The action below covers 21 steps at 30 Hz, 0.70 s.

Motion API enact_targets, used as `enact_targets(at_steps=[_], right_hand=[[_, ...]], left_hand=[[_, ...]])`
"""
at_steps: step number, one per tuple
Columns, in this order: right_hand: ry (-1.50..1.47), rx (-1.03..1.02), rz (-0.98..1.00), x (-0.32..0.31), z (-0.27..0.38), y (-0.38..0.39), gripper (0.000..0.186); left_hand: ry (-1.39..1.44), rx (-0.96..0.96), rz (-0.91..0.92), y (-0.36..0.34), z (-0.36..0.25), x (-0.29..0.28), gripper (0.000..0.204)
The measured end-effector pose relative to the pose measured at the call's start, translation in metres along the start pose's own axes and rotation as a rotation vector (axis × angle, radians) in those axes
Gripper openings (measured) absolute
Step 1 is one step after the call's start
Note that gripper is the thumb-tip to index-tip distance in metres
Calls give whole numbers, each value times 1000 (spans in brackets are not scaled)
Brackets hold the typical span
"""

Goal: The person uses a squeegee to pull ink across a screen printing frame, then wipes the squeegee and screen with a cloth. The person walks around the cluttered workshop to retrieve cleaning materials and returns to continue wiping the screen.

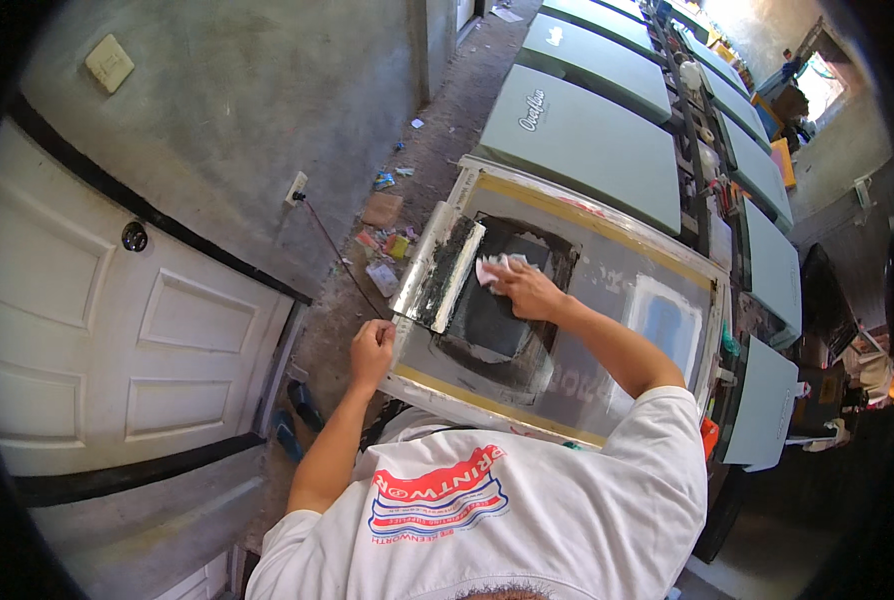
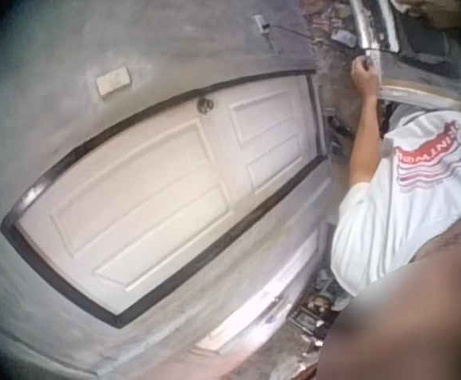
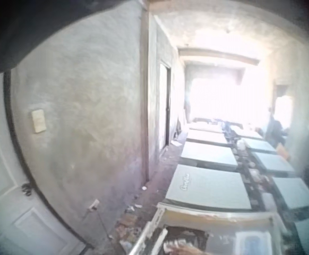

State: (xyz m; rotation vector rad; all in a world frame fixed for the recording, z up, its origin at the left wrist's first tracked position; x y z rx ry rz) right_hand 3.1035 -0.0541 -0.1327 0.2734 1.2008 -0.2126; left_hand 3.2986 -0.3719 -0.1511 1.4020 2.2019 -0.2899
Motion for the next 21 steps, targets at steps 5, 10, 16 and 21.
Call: enact_targets(at_steps=[5, 10, 16, 21], right_hand=[[204, 254, -198, -11, -25, 10, 61], [120, 10, -5, 1, -32, 13, 61], [146, 140, -165, 5, -30, 22, 63], [47, 192, -210, 12, -30, 17, 60]], left_hand=[[-14, -9, 11, 0, 3, 1, 11], [-54, -24, -8, -1, 3, 1, 11], [-30, -38, 10, 1, 0, 1, 11], [-13, -11, 0, -1, 1, 2, 11]])
Point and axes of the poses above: each hand's wrist, its own y-axis away from the middle knuckle, its own x-axis out of the palm, z = x × y, the point moved 3 cm from there along -y, towards the middle knuckle, and after that the axes turned 11 degrees about -x, right-handed, at the moved point
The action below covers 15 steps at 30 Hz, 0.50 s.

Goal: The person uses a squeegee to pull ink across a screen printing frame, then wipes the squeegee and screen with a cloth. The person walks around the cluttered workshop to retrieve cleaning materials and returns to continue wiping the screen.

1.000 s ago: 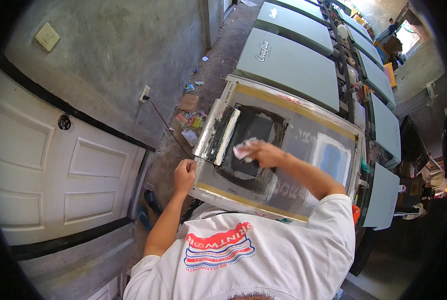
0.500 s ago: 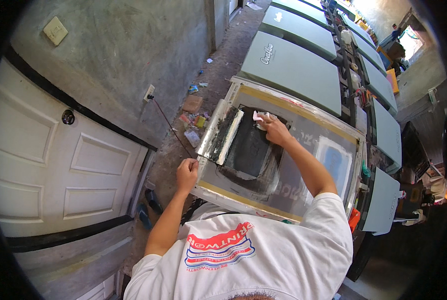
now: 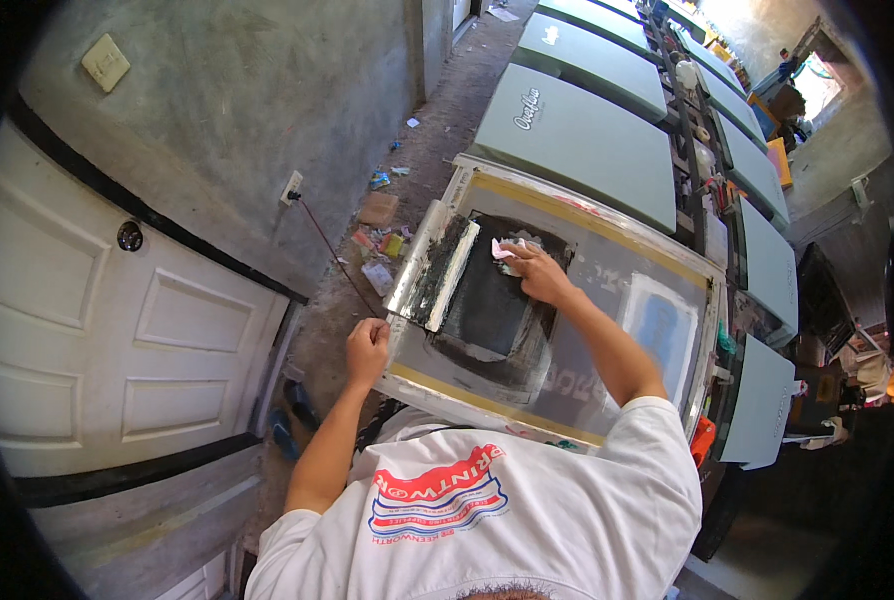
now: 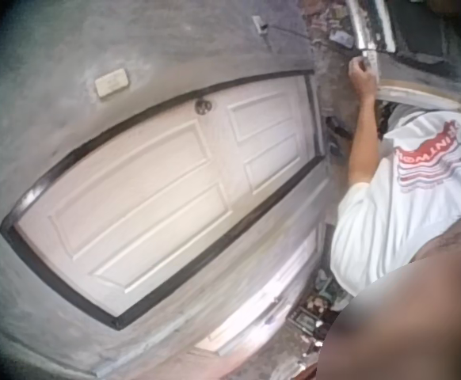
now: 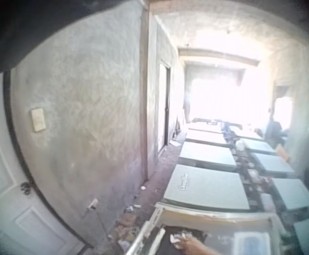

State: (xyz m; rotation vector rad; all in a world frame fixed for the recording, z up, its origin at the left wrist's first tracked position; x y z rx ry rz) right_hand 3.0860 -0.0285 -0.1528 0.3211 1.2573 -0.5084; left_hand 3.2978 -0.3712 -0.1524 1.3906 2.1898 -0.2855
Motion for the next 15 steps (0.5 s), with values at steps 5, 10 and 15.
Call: enact_targets(at_steps=[5, 10, 15], right_hand=[[86, -12, -10, 14, 55, 8, 58], [25, -149, 43, 14, 72, 28, 58], [62, 65, -21, -11, 17, 10, 53]], left_hand=[[-5, -4, -21, 0, 4, 1, 11], [-5, 8, -41, 0, 5, 2, 10], [-5, -7, -14, 1, 1, 1, 11]])
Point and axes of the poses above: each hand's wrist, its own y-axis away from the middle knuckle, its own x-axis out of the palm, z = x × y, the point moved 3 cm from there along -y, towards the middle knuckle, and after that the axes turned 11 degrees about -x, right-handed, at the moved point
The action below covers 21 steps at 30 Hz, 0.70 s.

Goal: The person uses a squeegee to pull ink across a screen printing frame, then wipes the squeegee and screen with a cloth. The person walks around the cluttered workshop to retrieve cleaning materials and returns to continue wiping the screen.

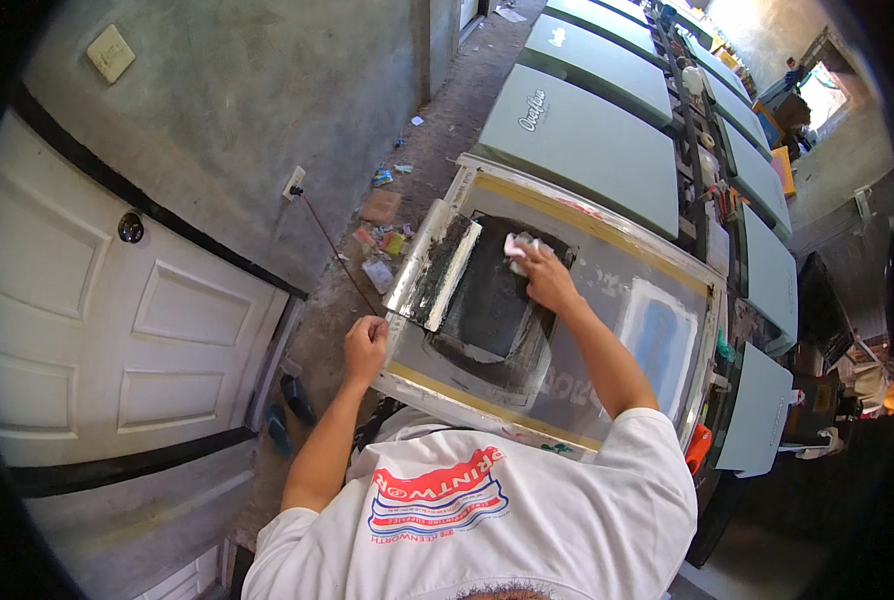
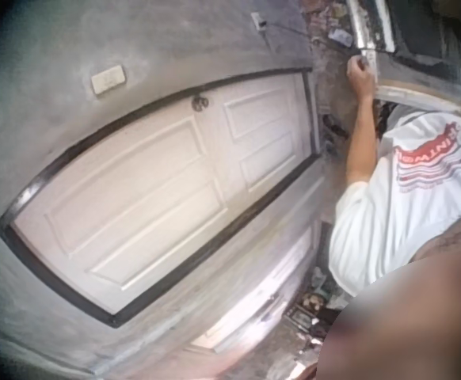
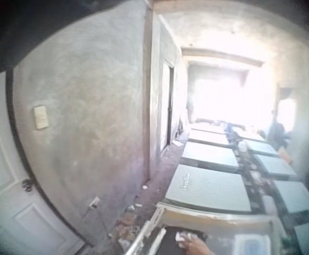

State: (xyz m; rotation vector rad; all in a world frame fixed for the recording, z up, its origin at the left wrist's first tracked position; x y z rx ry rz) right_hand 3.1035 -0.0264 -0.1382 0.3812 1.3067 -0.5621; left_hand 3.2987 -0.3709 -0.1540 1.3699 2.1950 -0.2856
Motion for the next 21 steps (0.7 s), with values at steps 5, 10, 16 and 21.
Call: enact_targets(at_steps=[5, 10, 16, 21], right_hand=[[45, -62, 95, -5, 34, 11, 57], [75, -341, 242, -14, 41, 19, 61], [67, -159, 220, 0, 53, 21, 56], [24, -294, 207, 1, 58, 36, 59]], left_hand=[[-10, -18, -20, 0, 0, -4, 11], [33, -33, -28, -2, 6, 1, 11], [28, -42, -21, -1, 7, -1, 11], [31, 7, -21, 0, 3, -2, 12]])
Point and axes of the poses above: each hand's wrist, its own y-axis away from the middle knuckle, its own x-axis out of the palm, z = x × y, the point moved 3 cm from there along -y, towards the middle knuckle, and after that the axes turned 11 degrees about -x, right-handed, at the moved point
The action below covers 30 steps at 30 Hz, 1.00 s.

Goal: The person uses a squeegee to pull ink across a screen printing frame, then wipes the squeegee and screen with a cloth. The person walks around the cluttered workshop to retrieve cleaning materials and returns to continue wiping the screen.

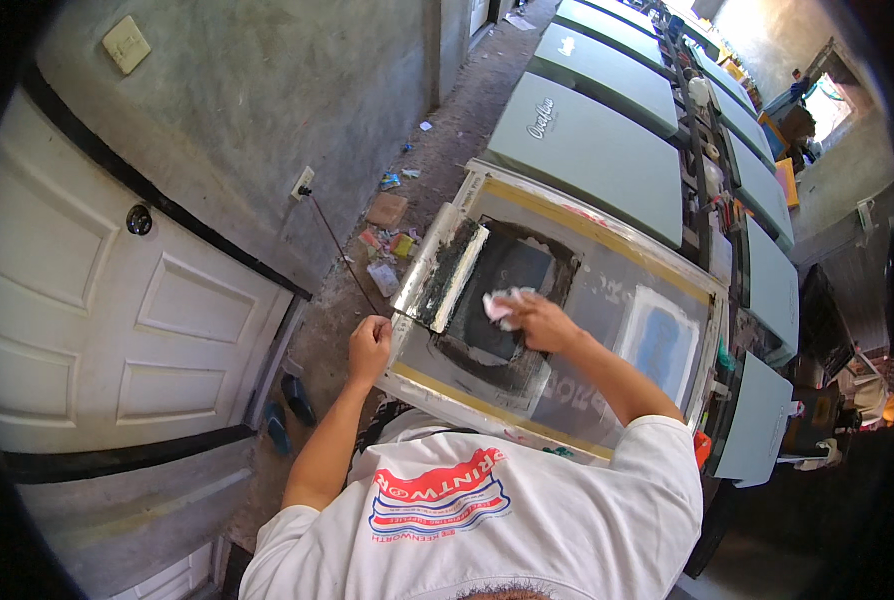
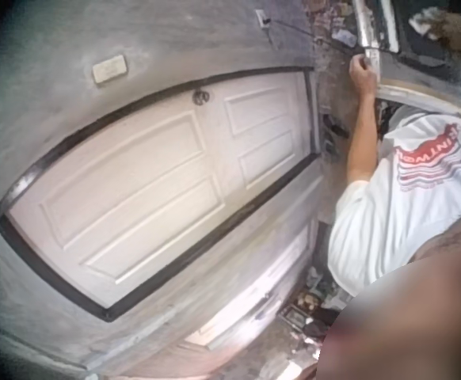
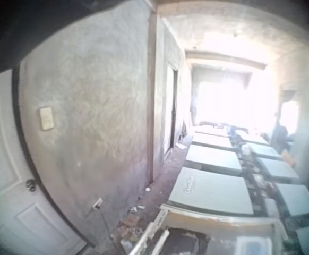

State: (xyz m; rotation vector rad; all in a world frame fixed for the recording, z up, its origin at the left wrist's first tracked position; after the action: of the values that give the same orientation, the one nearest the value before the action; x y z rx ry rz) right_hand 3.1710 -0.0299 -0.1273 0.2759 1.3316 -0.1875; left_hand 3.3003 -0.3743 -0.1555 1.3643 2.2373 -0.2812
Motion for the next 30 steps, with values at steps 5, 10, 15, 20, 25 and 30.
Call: enact_targets(at_steps=[5, 10, 15, 20, 25, 30], right_hand=[[20, 257, -136, -10, -26, 0, 62], [3, -16, -59, 10, 30, 5, 60], [67, -164, 16, 0, -6, 11, 57], [116, 191, -33, -3, -19, 1, 55], [29, -108, 2, 10, 32, 6, 56], [38, 89, -78, -6, -17, 8, 56]], left_hand=[[5, 5, 3, 0, -1, 0, 12], [-4, -38, 8, 1, -1, 0, 12], [-33, 24, -17, 2, -2, 0, 12], [9, 27, -10, 2, -2, 1, 11], [-18, -11, 3, 2, -4, -1, 11], [-36, 10, 1, 3, -8, -2, 11]])
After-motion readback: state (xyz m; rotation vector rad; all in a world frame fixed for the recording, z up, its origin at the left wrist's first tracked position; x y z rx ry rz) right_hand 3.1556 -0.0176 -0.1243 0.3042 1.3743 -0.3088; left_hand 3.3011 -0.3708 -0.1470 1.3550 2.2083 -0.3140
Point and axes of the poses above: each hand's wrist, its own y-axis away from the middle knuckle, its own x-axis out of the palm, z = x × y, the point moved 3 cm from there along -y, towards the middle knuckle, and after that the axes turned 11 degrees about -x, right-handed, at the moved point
